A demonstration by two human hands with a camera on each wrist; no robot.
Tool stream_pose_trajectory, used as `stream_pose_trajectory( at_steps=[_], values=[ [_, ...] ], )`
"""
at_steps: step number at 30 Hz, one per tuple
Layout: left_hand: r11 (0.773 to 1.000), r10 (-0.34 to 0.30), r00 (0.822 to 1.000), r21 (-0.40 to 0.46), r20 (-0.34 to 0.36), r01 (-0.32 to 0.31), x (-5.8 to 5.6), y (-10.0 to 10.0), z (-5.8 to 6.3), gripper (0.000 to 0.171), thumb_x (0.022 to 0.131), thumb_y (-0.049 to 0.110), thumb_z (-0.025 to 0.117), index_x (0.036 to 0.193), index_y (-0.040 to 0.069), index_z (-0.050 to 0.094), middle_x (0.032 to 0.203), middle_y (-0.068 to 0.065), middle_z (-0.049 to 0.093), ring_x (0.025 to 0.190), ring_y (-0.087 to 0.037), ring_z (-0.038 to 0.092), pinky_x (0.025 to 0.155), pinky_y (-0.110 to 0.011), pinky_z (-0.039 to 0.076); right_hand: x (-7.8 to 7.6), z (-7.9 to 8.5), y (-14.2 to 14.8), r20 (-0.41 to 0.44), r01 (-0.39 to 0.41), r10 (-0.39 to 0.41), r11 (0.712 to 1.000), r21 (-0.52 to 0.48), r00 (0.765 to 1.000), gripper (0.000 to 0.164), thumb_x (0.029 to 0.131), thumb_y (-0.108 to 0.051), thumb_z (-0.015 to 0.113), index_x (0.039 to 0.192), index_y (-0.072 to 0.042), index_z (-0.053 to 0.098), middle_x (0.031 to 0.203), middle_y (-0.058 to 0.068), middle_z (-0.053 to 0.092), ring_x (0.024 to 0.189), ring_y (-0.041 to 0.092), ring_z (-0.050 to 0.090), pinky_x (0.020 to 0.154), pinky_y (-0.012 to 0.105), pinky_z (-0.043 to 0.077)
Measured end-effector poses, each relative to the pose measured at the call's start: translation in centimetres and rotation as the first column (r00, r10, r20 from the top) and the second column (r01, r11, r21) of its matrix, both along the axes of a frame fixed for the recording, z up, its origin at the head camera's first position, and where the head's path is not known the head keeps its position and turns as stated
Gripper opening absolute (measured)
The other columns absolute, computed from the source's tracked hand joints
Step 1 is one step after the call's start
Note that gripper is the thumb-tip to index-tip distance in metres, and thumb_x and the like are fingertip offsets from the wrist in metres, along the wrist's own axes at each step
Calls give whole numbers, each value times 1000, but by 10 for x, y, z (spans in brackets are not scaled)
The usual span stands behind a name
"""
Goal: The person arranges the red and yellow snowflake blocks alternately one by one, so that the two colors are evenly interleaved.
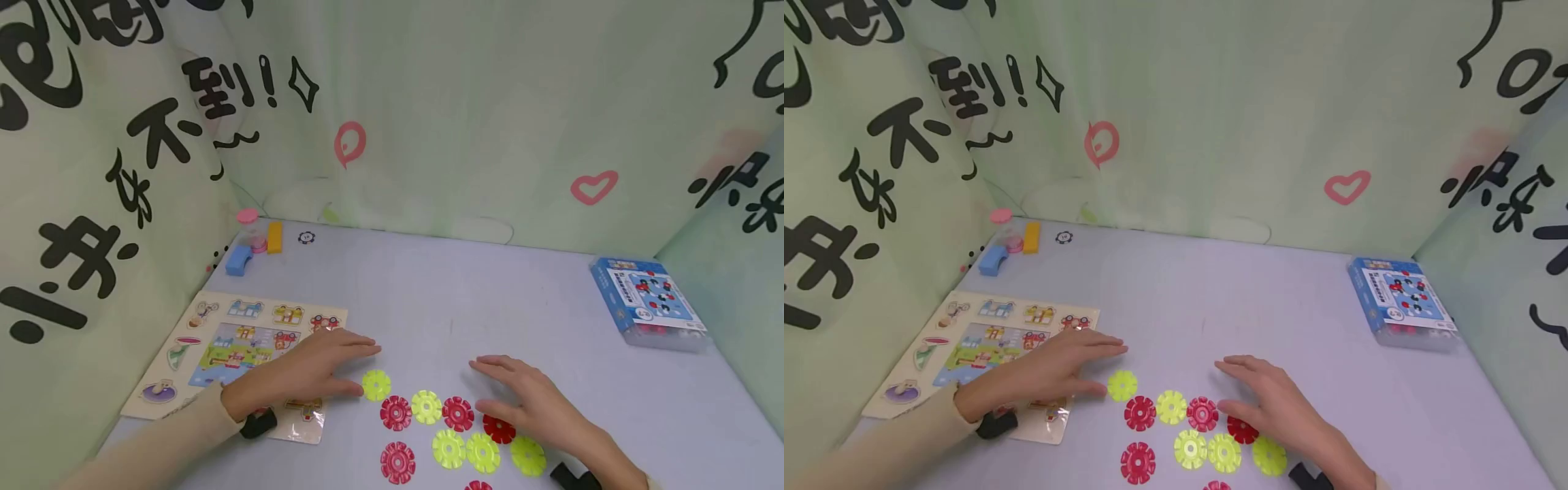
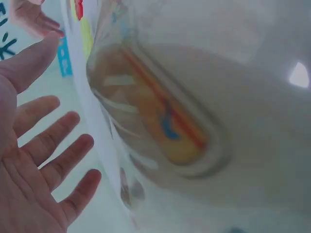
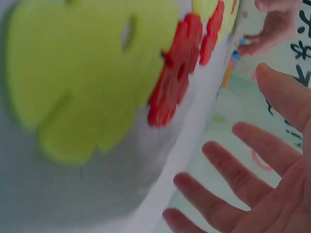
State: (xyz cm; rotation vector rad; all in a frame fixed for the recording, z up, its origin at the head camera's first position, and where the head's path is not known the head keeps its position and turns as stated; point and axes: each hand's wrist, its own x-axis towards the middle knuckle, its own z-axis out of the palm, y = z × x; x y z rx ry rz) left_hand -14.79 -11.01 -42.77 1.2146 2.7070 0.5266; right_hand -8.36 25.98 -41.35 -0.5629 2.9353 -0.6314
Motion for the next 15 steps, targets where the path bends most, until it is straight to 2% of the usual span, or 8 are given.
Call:
stream_pose_trajectory(
  at_steps=[3, 5, 10, 15],
  values=[
    [997, -70, 996, -15, 51, 70, -3, 16, 5, 59, 83, 53, 64, 137, 35, 49, 137, 16, 52, 128, -9, 45, 104, -41, 37, -1, -1, -7, 52, -57, 56, 998, 20, 997, 50, 79, -47, 72, 125, -32, 62, 120, -14, 59, 110, 10, 57, 88, 37, 53],
    [993, -111, 991, -37, 80, 114, -3, 29, 9, 56, 82, 52, 66, 134, 34, 53, 133, 16, 55, 124, -8, 47, 102, -38, 38, -1, -2, -9, 68, -85, 82, 996, 41, 994, 48, 78, -48, 72, 122, -32, 64, 114, -17, 59, 105, 5, 56, 85, 31, 54],
    [970, -210, 972, -103, 107, 221, 0, 62, 18, 52, 81, 51, 68, 129, 33, 58, 123, 14, 61, 116, -6, 51, 97, -33, 40, 1, -2, -11, 59, -85, 81, 993, 83, 995, 48, 76, -49, 73, 119, -31, 66, 110, -19, 57, 102, 2, 53, 83, 28, 53],
    [954, -259, 961, -132, 97, 270, -3, 86, 17, 50, 80, 50, 70, 126, 33, 60, 117, 15, 64, 108, -4, 53, 91, -28, 43, 6, -1, -10, 53, -89, 84, 991, 101, 995, 47, 76, -48, 74, 118, -29, 67, 110, -18, 58, 101, 2, 53, 82, 27, 53]
  ],
)
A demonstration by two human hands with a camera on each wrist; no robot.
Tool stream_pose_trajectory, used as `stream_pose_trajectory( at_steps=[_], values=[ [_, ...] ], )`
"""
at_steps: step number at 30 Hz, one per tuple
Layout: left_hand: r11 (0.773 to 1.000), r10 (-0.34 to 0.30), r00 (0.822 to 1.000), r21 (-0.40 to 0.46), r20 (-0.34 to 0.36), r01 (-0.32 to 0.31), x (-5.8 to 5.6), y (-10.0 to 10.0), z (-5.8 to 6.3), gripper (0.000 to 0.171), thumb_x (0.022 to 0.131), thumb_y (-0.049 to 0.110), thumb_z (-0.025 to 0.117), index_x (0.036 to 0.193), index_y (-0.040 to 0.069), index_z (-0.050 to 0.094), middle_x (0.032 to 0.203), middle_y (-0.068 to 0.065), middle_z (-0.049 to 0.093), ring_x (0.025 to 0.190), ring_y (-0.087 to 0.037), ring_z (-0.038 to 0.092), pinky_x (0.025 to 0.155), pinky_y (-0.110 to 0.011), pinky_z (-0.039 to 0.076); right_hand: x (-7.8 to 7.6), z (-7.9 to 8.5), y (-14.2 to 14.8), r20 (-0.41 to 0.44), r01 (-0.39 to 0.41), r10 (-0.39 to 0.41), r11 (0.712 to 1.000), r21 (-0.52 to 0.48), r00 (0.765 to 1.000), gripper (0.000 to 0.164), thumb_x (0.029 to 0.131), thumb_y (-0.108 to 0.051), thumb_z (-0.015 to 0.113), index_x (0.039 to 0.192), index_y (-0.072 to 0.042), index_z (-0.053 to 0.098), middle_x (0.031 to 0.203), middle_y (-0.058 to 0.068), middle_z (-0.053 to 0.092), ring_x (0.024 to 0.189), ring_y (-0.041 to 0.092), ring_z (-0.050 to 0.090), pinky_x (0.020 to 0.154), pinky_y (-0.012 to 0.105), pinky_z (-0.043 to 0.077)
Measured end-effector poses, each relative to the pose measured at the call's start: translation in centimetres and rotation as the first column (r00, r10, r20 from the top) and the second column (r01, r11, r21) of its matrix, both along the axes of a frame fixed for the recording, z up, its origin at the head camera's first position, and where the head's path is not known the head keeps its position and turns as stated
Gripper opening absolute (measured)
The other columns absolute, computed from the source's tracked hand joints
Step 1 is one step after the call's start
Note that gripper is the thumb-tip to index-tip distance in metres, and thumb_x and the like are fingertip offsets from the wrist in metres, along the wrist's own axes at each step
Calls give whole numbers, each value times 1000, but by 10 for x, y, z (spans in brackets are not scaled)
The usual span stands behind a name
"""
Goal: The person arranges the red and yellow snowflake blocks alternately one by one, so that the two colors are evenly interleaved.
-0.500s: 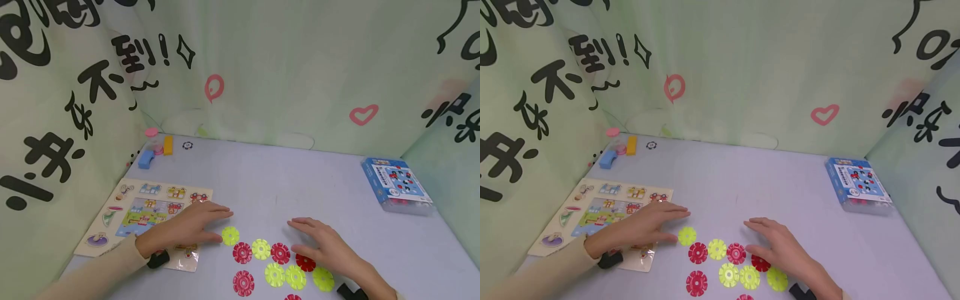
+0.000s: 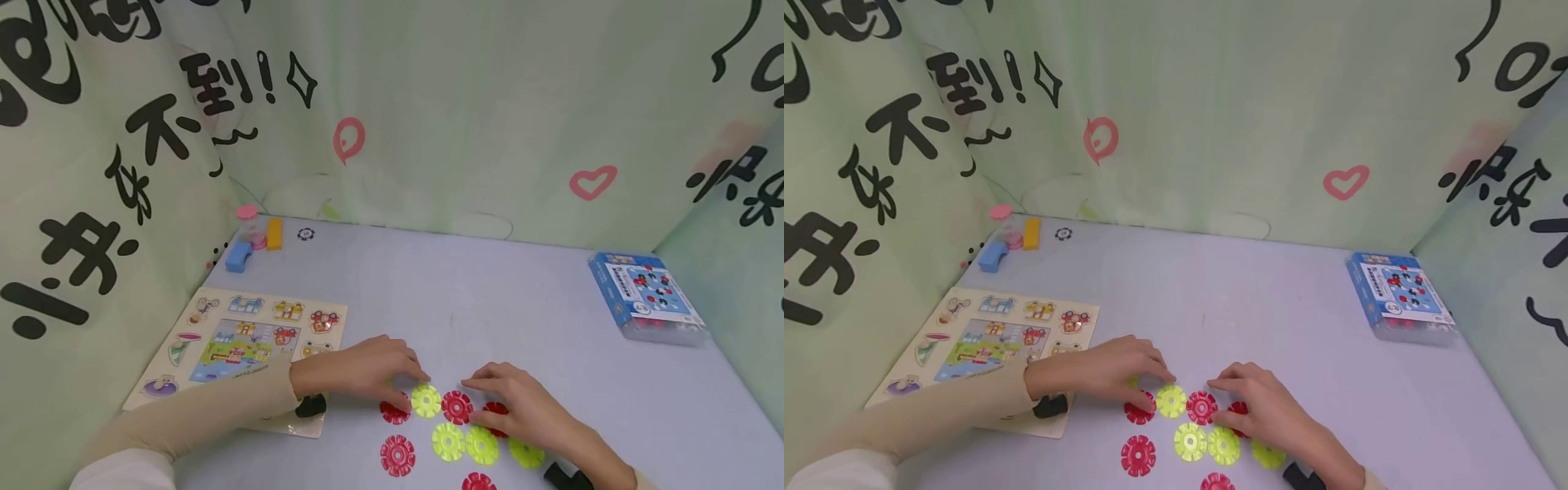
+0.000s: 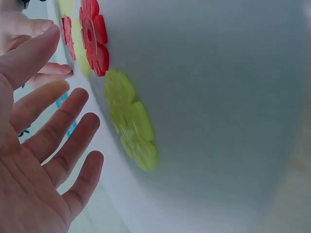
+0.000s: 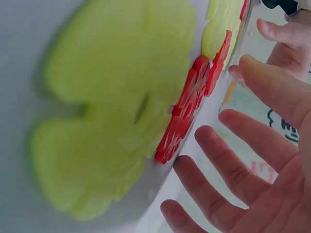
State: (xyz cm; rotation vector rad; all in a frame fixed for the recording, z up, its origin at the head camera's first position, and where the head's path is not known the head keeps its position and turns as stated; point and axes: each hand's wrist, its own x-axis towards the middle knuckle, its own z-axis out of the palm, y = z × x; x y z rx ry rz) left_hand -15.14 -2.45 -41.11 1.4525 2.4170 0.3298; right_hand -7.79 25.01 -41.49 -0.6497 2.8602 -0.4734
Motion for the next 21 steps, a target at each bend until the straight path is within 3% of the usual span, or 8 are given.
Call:
stream_pose_trajectory(
  at_steps=[9, 15, 21],
  values=[
    [998, -60, 998, 3, -23, 60, -6, 24, -10, 53, 74, 56, 72, 122, 35, 64, 111, 15, 61, 100, -1, 51, 81, -20, 41, 7, 2, 13, -12, 55, -54, 997, 46, 998, 40, 76, -44, 75, 113, -32, 69, 106, -19, 58, 97, 2, 53, 79, 27, 52],
    [999, -44, 998, 0, -39, 44, -3, 26, -12, 49, 72, 55, 75, 118, 38, 65, 107, 15, 59, 95, 0, 47, 75, -19, 37, 12, 3, 23, 26, 98, -99, 993, 60, 995, 42, 73, -46, 76, 113, -33, 69, 100, -21, 57, 92, 0, 50, 74, 21, 47],
    [1000, -20, 1000, 19, -22, 20, -1, 26, -12, 46, 73, 51, 76, 116, 37, 67, 105, 15, 59, 93, 0, 46, 74, -19, 35, 17, 6, 32, 61, 168, -173, 982, 85, 983, 51, 67, -57, 76, 113, -35, 68, 99, -18, 58, 93, 3, 51, 76, 29, 49]
  ],
)
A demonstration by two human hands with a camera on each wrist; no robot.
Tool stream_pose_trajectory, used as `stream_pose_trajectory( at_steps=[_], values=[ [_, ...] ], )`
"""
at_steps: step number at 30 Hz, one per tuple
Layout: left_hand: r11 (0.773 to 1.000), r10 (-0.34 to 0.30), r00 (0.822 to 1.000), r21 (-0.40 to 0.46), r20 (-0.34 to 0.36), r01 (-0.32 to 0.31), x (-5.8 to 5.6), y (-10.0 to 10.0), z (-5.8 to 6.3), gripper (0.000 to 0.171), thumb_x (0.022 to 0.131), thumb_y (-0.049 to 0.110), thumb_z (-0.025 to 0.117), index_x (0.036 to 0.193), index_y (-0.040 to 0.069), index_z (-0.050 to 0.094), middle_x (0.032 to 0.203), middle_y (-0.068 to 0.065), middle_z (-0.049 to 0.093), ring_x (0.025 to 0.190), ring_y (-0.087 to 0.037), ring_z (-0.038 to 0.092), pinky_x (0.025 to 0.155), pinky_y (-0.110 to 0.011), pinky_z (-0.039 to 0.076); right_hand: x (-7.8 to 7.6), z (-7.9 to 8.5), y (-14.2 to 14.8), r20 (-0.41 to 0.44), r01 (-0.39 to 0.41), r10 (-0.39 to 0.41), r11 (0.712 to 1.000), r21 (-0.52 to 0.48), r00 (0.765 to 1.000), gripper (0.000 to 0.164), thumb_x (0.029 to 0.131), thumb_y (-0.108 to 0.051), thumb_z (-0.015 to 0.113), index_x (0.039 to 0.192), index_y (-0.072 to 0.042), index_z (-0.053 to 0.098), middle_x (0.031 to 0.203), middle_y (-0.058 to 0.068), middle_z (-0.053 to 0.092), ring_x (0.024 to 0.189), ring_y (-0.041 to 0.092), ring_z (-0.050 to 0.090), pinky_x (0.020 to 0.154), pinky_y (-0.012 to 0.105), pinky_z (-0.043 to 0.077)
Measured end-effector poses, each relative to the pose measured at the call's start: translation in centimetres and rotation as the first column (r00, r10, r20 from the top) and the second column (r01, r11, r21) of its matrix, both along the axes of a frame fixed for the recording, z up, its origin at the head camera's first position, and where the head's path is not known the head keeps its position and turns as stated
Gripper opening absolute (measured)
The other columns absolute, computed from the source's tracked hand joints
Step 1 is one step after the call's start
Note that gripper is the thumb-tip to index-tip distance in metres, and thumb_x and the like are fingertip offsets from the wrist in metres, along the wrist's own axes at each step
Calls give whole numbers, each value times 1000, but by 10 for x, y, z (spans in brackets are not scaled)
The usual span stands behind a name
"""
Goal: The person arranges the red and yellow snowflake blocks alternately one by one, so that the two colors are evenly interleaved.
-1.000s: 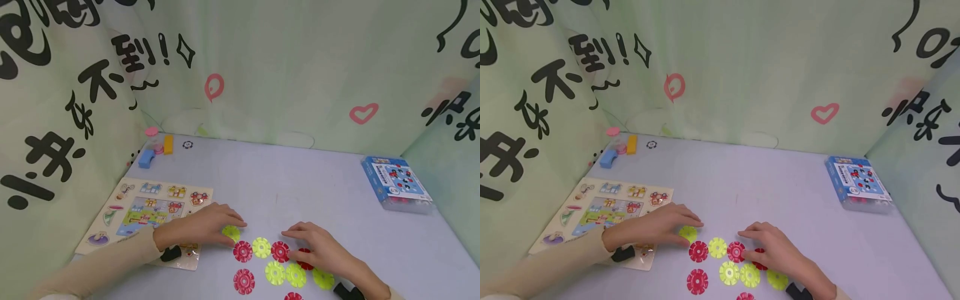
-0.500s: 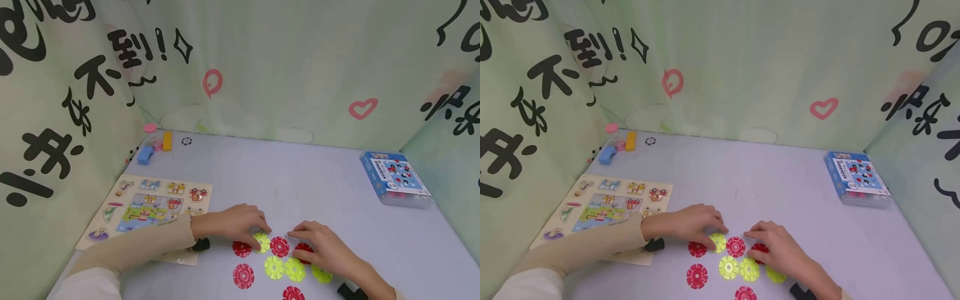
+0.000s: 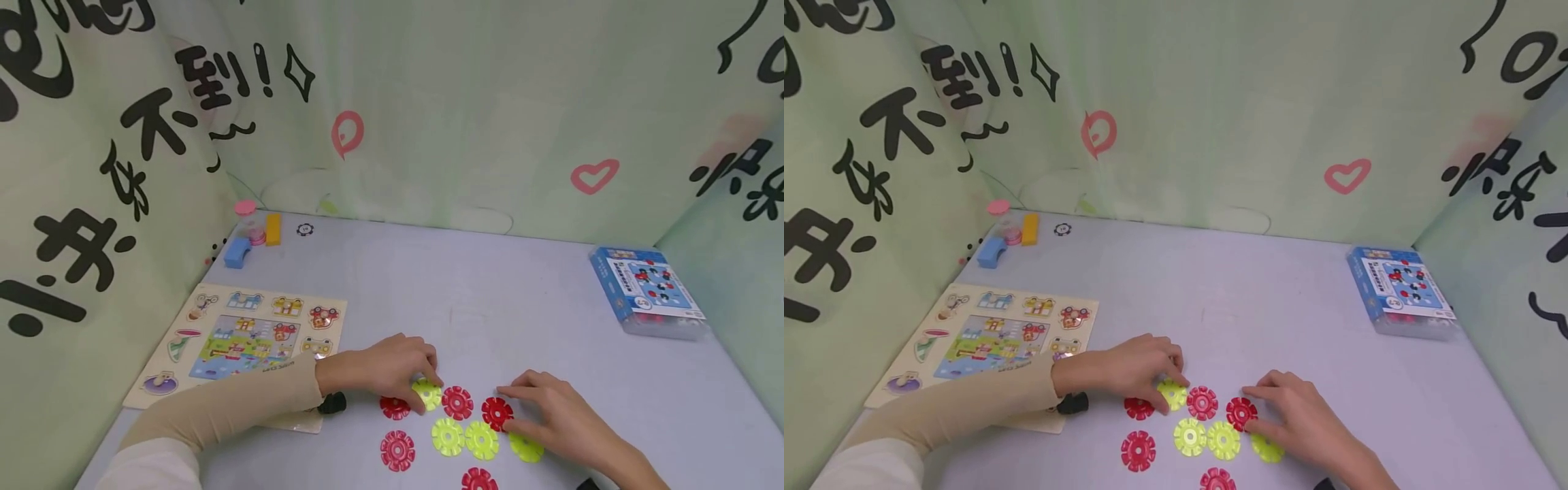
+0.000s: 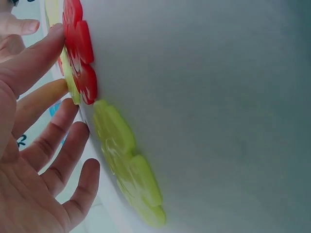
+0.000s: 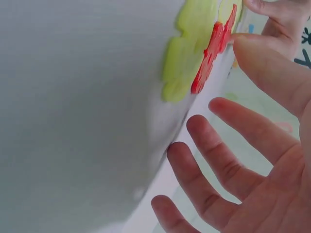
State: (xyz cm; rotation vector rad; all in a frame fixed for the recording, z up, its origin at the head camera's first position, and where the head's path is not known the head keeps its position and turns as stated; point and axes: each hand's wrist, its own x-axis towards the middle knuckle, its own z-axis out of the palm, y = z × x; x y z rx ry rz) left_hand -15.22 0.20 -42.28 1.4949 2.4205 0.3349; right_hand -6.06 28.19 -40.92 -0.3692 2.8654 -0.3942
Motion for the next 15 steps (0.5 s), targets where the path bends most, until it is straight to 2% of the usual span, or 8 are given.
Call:
stream_pose_trajectory(
  at_steps=[8, 15],
  values=[
    [1000, -5, 1000, 18, -12, 5, 0, 2, 1, 47, 73, 54, 74, 116, 35, 68, 103, 15, 62, 91, 1, 48, 72, -19, 36, 5, -3, 5, -27, 1, -1, 1000, -26, 1000, 47, 70, -55, 75, 112, -38, 68, 98, -19, 57, 93, 2, 51, 77, 28, 49],
    [999, -26, 998, 20, -51, 27, 1, 24, -2, 49, 76, 58, 70, 120, 36, 65, 94, 16, 61, 84, 2, 48, 67, -17, 35, 6, -5, -1, -53, -34, 33, 999, -10, 998, 48, 69, -60, 73, 112, -38, 68, 97, -21, 56, 91, 1, 50, 73, 22, 47]
  ],
)
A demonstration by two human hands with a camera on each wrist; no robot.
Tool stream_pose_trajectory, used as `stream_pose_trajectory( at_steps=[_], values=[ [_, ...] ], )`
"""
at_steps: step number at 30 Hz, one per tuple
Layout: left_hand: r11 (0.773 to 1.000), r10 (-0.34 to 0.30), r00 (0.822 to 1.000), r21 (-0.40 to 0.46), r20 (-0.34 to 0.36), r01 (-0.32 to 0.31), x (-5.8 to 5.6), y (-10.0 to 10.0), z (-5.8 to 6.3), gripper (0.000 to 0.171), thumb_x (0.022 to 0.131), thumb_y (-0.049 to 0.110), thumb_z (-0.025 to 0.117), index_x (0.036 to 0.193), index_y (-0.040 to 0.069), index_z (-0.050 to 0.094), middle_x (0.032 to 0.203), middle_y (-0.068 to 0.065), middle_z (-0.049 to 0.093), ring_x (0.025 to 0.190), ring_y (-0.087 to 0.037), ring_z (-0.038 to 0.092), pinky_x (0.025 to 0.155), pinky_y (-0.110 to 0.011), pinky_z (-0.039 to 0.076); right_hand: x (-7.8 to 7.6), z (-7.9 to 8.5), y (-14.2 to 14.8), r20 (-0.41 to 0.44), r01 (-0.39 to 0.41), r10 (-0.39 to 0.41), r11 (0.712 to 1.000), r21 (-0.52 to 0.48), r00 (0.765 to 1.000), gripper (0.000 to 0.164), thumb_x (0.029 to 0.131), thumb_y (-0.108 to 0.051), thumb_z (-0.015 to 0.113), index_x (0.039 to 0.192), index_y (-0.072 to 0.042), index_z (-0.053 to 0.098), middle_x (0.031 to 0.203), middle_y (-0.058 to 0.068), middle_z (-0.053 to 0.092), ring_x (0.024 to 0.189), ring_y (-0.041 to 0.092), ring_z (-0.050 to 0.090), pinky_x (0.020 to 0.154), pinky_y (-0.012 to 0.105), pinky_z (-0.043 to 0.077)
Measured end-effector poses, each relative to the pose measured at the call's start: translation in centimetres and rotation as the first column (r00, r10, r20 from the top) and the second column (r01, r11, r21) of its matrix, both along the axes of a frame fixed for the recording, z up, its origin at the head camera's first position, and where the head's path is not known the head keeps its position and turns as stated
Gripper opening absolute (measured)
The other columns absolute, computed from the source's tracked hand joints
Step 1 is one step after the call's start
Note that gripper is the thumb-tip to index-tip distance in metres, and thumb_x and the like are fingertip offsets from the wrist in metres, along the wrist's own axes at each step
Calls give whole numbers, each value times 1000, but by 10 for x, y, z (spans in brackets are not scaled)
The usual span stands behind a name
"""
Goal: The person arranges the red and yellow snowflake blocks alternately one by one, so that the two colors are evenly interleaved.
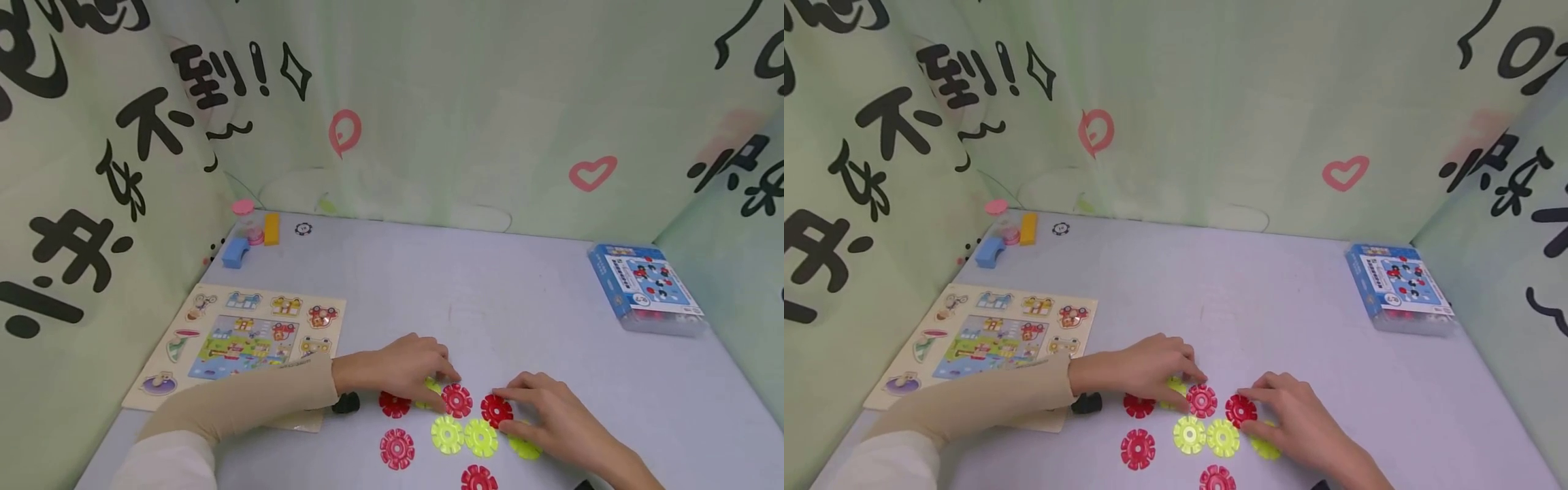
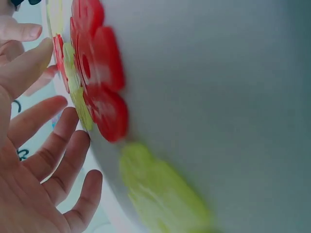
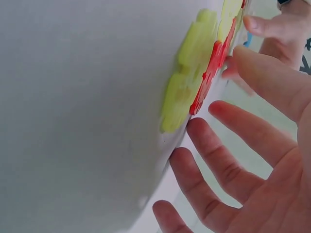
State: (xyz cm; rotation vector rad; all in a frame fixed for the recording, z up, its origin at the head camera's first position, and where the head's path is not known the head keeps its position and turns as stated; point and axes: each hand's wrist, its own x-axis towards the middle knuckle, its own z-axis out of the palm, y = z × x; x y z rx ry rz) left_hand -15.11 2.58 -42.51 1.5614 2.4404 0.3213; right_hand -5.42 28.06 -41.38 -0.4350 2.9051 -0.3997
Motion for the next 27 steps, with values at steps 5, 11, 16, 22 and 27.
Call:
stream_pose_trajectory(
  at_steps=[5, 11, 16, 22, 27],
  values=[
    [1000, -7, 1000, -26, 8, 7, -1, 13, 1, 49, 76, 54, 72, 120, 36, 64, 90, 14, 60, 78, 2, 48, 63, -16, 37, 4, 2, -6, -13, -22, 22, 1000, -18, 1000, 47, 71, -59, 72, 112, -39, 67, 98, -22, 55, 92, 0, 50, 74, 22, 48],
    [998, 37, 999, -43, 18, -36, -3, 16, 0, 45, 78, 47, 72, 120, 34, 65, 96, 12, 59, 81, 1, 49, 62, -14, 39, 10, 4, -16, -83, -128, 123, 990, -58, 989, 40, 71, -51, 76, 109, -38, 69, 101, -26, 55, 94, -2, 46, 75, 23, 47],
    [999, -3, 1000, -49, 23, 4, -5, 18, 2, 49, 79, 48, 71, 124, 34, 62, 108, 11, 57, 94, 0, 48, 69, -15, 39, 7, 4, -22, -27, -208, 207, 977, -43, 978, 42, 72, -57, 72, 111, -40, 68, 103, -25, 57, 94, -2, 44, 77, 27, 42],
    [999, -4, 997, -45, 77, 8, -8, 21, 3, 47, 77, 46, 74, 122, 35, 64, 109, 12, 56, 96, 0, 47, 72, -14, 39, 7, 2, -26, 42, -275, 275, 961, -15, 961, 43, 74, -59, 69, 113, -41, 67, 102, -25, 57, 96, 0, 42, 78, 31, 39],
    [999, 13, 991, -48, 132, -7, -11, 26, 5, 42, 75, 42, 78, 114, 30, 66, 107, 14, 56, 98, 2, 47, 79, -16, 41, 7, 0, -27, 38, -308, 308, 951, 6, 951, 46, 73, -59, 69, 115, -39, 67, 101, -24, 55, 94, 0, 40, 77, 27, 40]
  ],
)
